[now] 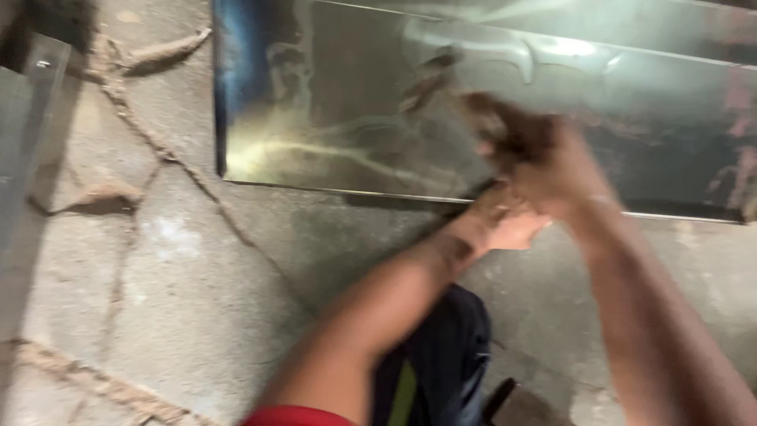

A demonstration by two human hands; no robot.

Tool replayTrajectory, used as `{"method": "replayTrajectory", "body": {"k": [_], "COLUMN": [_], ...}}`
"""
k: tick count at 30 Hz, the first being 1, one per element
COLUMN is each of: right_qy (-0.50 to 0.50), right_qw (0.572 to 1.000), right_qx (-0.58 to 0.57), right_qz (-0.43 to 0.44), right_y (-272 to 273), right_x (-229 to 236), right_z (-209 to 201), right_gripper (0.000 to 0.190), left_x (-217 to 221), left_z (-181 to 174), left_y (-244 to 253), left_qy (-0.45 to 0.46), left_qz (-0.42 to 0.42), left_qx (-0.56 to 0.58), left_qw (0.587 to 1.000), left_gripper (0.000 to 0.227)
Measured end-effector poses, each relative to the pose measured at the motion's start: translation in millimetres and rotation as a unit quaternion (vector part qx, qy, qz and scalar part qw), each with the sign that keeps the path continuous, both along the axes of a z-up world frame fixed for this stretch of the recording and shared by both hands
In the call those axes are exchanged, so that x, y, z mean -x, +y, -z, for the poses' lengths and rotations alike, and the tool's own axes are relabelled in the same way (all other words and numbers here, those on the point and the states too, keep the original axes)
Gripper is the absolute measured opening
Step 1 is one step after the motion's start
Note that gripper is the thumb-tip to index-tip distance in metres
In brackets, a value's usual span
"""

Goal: The person sits on the floor and uses a hammer to strike the edges of a rectangular metal sheet, repeatedly adjusting its position and using a small metal block as a guide. The person also handles a long metal bar, placing it on the sheet and striking it with the hammer.

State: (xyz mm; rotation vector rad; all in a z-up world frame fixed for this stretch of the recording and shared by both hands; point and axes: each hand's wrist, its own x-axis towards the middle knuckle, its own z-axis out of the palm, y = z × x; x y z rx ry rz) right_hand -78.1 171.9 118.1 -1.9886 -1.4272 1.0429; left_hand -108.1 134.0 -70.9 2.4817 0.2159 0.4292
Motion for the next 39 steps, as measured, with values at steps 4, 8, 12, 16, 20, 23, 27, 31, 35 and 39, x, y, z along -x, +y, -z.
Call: {"method": "replayTrajectory", "body": {"k": [4,8,12,16,20,23,27,31,35,39], "right_qy": [-0.151,-0.157,-0.136,-0.229,-0.248,-0.232,-0.314,-0.310,-0.273,-0.261], "right_qw": [0.974,0.943,0.984,0.940,0.905,0.916,0.887,0.889,0.891,0.875], "right_qx": [0.108,0.252,0.062,0.251,0.345,0.305,0.305,0.323,0.342,0.370], "right_qz": [0.129,0.152,-0.096,0.007,0.021,0.123,0.147,0.102,0.120,0.173], "right_y": [-54,-82,-80,-95,-103,-118,-145,-176,-194,-221], "right_x": [-70,-66,-57,-86,-113,-138,-181,-192,-187,-191], "right_z": [-46,-31,-17,-7,-25,-48,-66,-46,-30,-42], "right_gripper": [0.053,0.043,0.046,0.041,0.044,0.044,0.048,0.047,0.047,0.042], "left_x": [52,89,86,89,75,45,-35,-62,-42,3], "left_z": [1,22,6,7,-14,-36,-52,-31,-18,-19], "left_y": [74,150,175,164,159,118,19,-11,1,1], "left_qy": [-0.221,-0.025,-0.022,-0.012,-0.026,-0.007,0.077,0.109,0.203,0.101], "left_qz": [-0.109,-0.247,-0.216,-0.204,-0.215,-0.176,-0.007,0.020,0.086,0.068], "left_qx": [-0.010,-0.115,-0.134,-0.129,-0.171,-0.160,-0.117,-0.151,-0.162,-0.148], "left_qw": [0.969,0.962,0.967,0.970,0.961,0.971,0.990,0.982,0.962,0.981], "left_gripper": [0.042,0.049,0.067,0.068,0.064,0.048,0.040,0.042,0.026,0.019]}}
